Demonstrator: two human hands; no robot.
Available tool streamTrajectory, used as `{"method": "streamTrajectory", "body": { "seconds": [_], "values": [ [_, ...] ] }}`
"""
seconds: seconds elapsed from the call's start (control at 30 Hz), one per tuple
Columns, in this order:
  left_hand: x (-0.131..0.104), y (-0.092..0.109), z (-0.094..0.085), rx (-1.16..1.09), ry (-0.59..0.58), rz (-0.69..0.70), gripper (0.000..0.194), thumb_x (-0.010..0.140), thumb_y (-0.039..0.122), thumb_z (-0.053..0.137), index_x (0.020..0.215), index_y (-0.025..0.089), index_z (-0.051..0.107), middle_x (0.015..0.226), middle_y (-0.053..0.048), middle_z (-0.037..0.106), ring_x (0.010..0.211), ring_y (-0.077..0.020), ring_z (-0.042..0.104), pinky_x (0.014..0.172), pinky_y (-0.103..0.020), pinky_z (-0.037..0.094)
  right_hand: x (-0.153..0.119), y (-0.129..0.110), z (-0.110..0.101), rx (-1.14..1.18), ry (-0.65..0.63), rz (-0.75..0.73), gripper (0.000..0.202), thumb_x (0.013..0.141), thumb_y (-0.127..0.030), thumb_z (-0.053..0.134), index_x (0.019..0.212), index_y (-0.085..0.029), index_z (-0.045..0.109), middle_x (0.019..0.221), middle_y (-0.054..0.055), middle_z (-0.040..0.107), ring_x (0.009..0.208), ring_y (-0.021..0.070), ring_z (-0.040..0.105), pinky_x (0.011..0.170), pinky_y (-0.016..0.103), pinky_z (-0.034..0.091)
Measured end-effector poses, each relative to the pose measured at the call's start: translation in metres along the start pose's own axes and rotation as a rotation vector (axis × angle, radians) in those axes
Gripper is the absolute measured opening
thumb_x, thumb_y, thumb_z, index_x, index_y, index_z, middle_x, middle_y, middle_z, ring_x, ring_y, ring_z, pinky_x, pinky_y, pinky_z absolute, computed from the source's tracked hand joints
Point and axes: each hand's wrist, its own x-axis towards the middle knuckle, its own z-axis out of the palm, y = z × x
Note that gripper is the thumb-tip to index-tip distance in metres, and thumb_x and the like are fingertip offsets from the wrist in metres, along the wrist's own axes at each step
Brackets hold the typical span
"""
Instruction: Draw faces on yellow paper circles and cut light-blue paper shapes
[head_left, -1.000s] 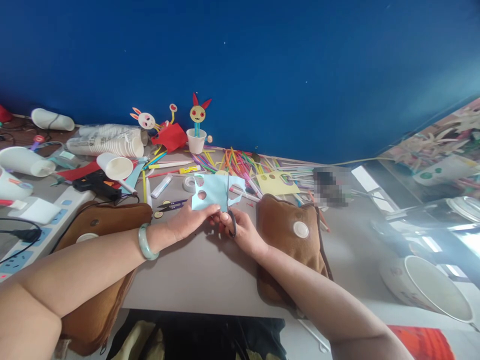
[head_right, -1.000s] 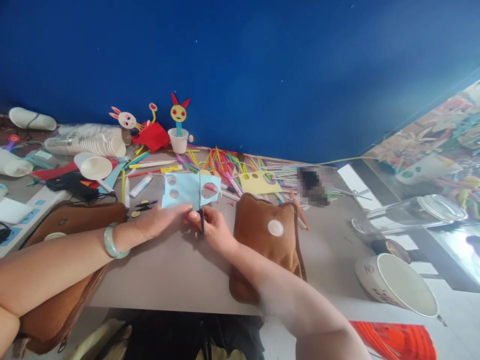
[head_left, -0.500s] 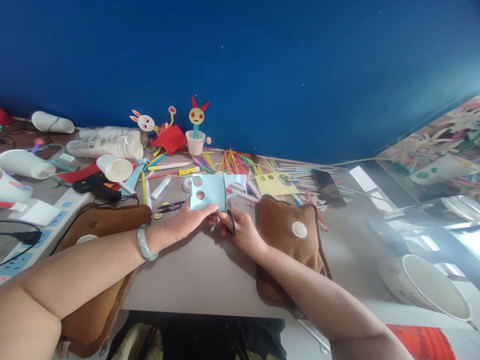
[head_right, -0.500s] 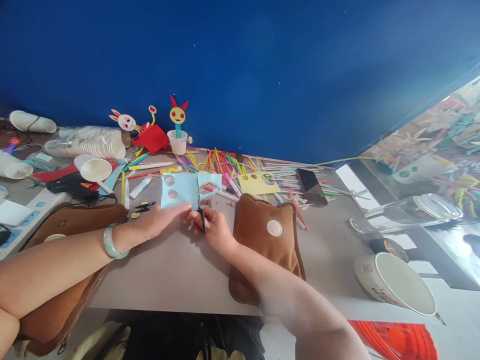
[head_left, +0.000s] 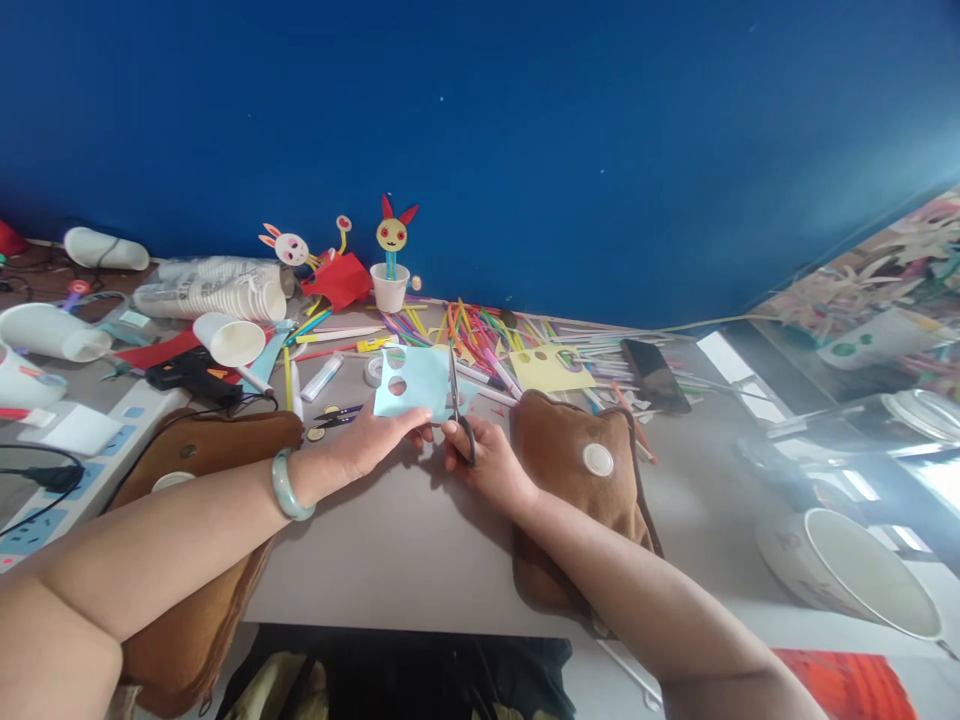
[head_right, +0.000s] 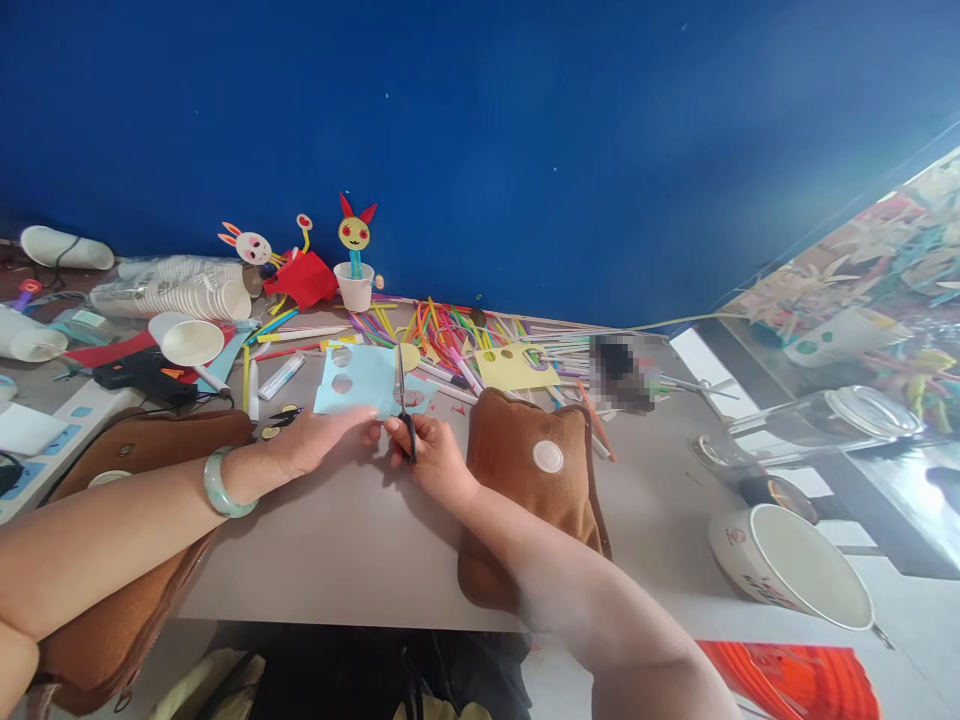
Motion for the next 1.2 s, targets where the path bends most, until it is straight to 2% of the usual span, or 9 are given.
{"method": "streamTrajectory", "body": {
  "seconds": [0.1,0.17,0.33,0.47,0.6,0.7,0.9,1.1,1.2],
  "values": [
    [0.000,0.004,-0.001,-0.077,-0.057,-0.033,0.016,0.080,0.030,0.059,0.067,0.020,0.061,0.066,-0.001,0.064,0.062,-0.0157,0.060,0.061,-0.027,0.049,0.002,0.004,-0.001,0.067,0.070,-0.018,0.054,0.082,-0.068,0.059,0.062,-0.018,0.051,0.049,-0.003,0.051,0.036,0.0054,0.034,0.036,0.023,0.023],
    [0.002,0.003,-0.002,-0.114,-0.044,-0.060,0.015,0.078,0.029,0.059,0.066,0.020,0.059,0.063,0.000,0.061,0.058,-0.0152,0.058,0.055,-0.027,0.047,0.003,0.005,-0.002,0.099,0.156,-0.076,0.051,0.082,-0.066,0.060,0.064,-0.018,0.053,0.049,-0.004,0.050,0.038,0.0060,0.037,0.039,0.022,0.027],
    [0.008,0.003,-0.006,-0.043,0.005,-0.101,0.016,0.073,0.027,0.060,0.060,0.019,0.054,0.055,0.003,0.054,0.051,-0.0115,0.051,0.049,-0.024,0.040,0.005,0.002,-0.008,0.158,0.355,-0.208,0.034,0.077,-0.049,0.073,0.075,-0.019,0.059,0.056,-0.006,0.050,0.046,0.0068,0.039,0.046,0.023,0.035],
    [0.009,0.010,-0.009,0.009,0.020,-0.140,0.012,0.068,0.027,0.060,0.064,0.020,0.051,0.055,0.006,0.049,0.051,-0.0097,0.046,0.047,-0.022,0.034,0.006,0.001,-0.011,0.183,0.440,-0.270,0.032,0.069,-0.040,0.081,0.082,-0.020,0.058,0.065,-0.006,0.053,0.055,0.0082,0.045,0.055,0.024,0.041],
    [0.008,0.013,-0.009,0.073,0.012,-0.143,0.017,0.070,0.029,0.058,0.060,0.020,0.048,0.060,0.005,0.051,0.057,-0.0104,0.047,0.049,-0.022,0.034,0.008,0.003,-0.012,0.174,0.419,-0.260,0.031,0.066,-0.034,0.080,0.082,-0.021,0.056,0.067,-0.006,0.055,0.060,0.0106,0.050,0.058,0.026,0.044],
    [0.009,0.012,-0.008,-0.016,0.037,-0.109,0.017,0.070,0.030,0.060,0.063,0.020,0.049,0.060,0.006,0.050,0.058,-0.0104,0.048,0.054,-0.022,0.038,0.009,0.004,-0.012,0.168,0.367,-0.233,0.028,0.066,-0.031,0.077,0.080,-0.021,0.055,0.065,-0.006,0.055,0.059,0.0107,0.049,0.058,0.025,0.042],
    [0.011,0.010,-0.007,-0.199,0.075,-0.054,0.019,0.072,0.035,0.065,0.074,0.019,0.056,0.070,0.005,0.057,0.067,-0.0122,0.056,0.067,-0.026,0.047,0.005,0.002,-0.009,0.155,0.224,-0.154,0.030,0.066,-0.035,0.076,0.086,-0.020,0.060,0.070,-0.003,0.058,0.060,0.0121,0.049,0.057,0.026,0.043],
    [0.010,0.013,-0.010,-0.053,0.052,0.029,0.015,0.075,0.033,0.061,0.072,0.019,0.056,0.070,0.003,0.057,0.076,-0.0147,0.057,0.072,-0.026,0.046,0.006,0.001,-0.009,0.219,0.266,-0.213,0.031,0.068,-0.036,0.075,0.090,-0.020,0.060,0.079,0.000,0.063,0.068,0.0144,0.055,0.063,0.028,0.047],
    [0.012,0.010,-0.010,-0.112,0.015,0.019,0.020,0.078,0.038,0.063,0.080,0.018,0.060,0.078,0.001,0.063,0.076,-0.0147,0.059,0.070,-0.026,0.046,0.007,0.002,-0.008,0.242,0.265,-0.209,0.028,0.067,-0.032,0.074,0.087,-0.021,0.059,0.076,-0.002,0.061,0.065,0.0134,0.054,0.062,0.027,0.046]
  ]
}}
